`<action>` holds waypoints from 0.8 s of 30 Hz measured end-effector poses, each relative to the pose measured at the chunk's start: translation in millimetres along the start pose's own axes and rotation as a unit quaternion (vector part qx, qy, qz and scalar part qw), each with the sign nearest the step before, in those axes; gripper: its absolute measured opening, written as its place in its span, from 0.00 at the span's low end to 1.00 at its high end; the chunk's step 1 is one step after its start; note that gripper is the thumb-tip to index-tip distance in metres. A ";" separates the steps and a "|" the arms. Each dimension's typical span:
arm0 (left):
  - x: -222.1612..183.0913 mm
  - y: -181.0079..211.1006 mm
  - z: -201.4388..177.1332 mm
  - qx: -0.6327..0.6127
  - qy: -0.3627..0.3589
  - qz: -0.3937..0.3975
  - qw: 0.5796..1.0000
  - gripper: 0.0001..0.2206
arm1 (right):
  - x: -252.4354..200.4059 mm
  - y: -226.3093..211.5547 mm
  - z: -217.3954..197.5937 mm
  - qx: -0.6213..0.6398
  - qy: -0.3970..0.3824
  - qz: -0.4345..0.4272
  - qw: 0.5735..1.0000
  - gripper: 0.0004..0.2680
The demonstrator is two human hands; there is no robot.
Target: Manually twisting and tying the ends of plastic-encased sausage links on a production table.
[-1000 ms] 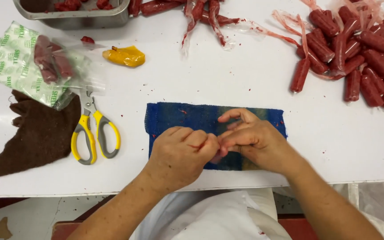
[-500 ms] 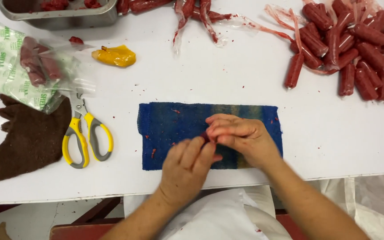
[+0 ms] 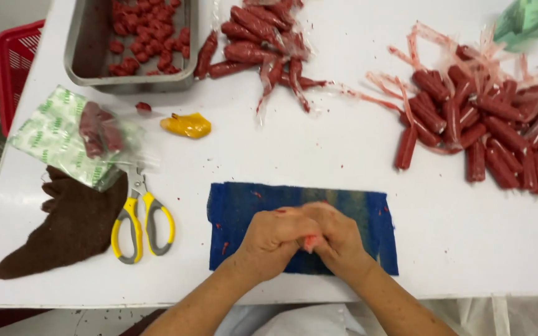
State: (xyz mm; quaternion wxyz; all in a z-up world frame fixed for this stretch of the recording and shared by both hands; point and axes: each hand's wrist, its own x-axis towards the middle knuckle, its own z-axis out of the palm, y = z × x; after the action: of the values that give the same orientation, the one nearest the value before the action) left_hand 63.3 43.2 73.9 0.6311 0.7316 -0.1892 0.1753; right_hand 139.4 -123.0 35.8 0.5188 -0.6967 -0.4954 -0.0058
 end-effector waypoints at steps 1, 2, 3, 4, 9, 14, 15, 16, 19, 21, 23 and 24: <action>7.3 -9.3 -13.8 0.004 0.003 0.003 1.000 0.12 | 10.3 -12.1 -3.3 0.001 -0.001 -0.006 1.000 0.15; 14.6 -18.6 -27.4 0.184 -0.036 0.001 0.982 0.08 | 20.0 -24.1 -6.9 0.060 -0.055 0.073 0.994 0.14; 21.7 -27.7 -41.3 0.357 -0.072 -0.003 0.931 0.08 | 29.3 -36.1 -10.4 0.117 -0.109 0.152 0.975 0.15; 33.7 -41.0 -43.4 0.361 -0.070 -0.004 0.930 0.08 | 31.0 -22.4 -12.5 0.120 -0.111 0.148 0.975 0.15; 137.6 -110.7 -67.4 0.358 -0.047 -0.044 0.931 0.11 | 58.3 56.7 -80.3 0.016 -0.012 0.402 0.916 0.08; 208.6 -152.3 -140.9 0.651 -0.085 -0.242 0.714 0.30 | 54.3 44.4 -148.0 -0.309 0.021 0.239 0.920 0.22; 210.8 -179.3 -148.0 0.681 -0.104 -0.239 0.685 0.19 | 43.3 41.8 -145.6 -0.300 0.040 0.228 0.925 0.26; 209.3 -177.4 -150.2 0.680 -0.106 -0.240 0.685 0.19 | 41.3 34.0 -131.0 -0.300 0.040 0.230 0.925 0.26; 200.3 -142.2 -150.6 0.680 -0.113 -0.202 0.696 0.14 | 44.1 18.7 -91.2 -0.158 -0.038 0.293 0.942 0.16; 184.6 -84.9 -138.3 0.436 -0.056 -0.317 0.841 0.11 | 55.9 18.5 -72.6 -0.169 -0.121 0.261 0.943 0.19; 154.8 -76.6 -127.5 0.221 -0.057 -0.352 0.908 0.12 | 79.3 27.6 -53.8 -0.090 -0.065 0.230 0.967 0.28; 133.6 -73.3 -118.2 -0.012 -0.051 -0.379 0.924 0.13 | 84.4 29.7 -44.1 -0.011 -0.017 0.200 0.980 0.40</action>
State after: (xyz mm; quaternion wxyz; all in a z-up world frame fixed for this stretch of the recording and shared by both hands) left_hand 213.6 162.5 94.0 0.6488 0.7488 0.0679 -0.1170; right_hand 225.4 -96.5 78.9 0.4932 -0.7874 -0.3547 0.1041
